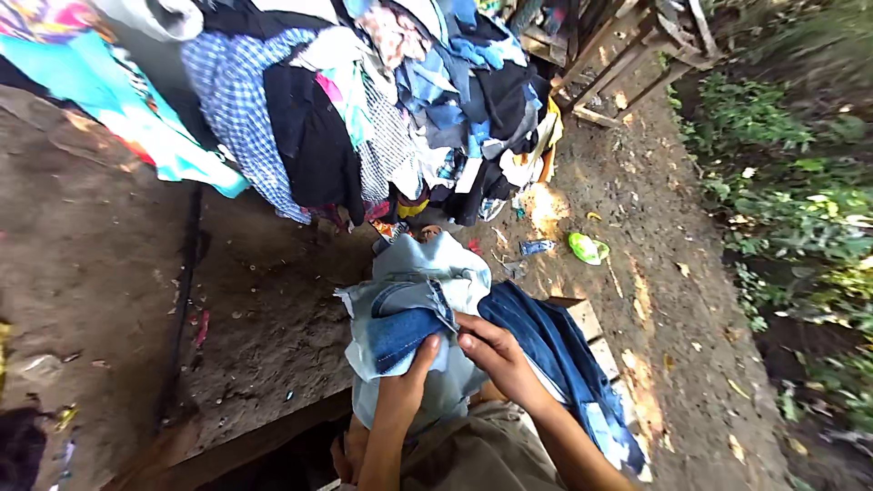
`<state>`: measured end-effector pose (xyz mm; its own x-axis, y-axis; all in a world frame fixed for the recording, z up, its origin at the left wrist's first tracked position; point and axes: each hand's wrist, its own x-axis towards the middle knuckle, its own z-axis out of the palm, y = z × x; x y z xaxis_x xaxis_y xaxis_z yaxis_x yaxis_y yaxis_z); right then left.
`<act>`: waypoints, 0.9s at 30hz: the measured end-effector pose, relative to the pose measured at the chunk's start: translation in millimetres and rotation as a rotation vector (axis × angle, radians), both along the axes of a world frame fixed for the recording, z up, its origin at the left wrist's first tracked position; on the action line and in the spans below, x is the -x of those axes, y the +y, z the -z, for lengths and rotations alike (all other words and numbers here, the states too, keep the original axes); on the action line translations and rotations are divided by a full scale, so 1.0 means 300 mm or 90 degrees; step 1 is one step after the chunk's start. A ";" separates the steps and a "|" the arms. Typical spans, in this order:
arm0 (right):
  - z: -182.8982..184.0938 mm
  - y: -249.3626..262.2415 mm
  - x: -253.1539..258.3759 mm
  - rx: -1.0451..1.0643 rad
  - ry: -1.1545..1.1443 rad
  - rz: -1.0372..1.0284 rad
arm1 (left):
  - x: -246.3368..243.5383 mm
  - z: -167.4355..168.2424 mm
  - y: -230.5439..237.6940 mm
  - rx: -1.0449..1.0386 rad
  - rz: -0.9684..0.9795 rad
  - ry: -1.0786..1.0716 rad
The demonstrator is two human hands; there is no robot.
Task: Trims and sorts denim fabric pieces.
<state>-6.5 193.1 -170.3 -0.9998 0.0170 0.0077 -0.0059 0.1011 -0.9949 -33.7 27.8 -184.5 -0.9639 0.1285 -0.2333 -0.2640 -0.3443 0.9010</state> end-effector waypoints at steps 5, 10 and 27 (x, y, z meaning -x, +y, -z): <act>-0.018 0.005 0.064 0.229 -0.166 -0.045 | 0.039 0.003 -0.017 -0.035 -0.020 0.015; 0.004 -0.007 0.135 0.297 -0.262 -0.178 | 0.050 0.041 -0.065 -0.038 -0.080 -0.034; 0.107 0.122 0.188 0.208 -0.239 -0.025 | -0.015 0.195 0.042 -0.099 -0.119 0.134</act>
<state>-62.8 229.7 -202.3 -0.9327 -0.0785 -0.3519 0.3605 -0.2100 -0.9088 -29.2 40.4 -242.9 -0.9992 -0.0364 -0.0170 0.0038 -0.5072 0.8618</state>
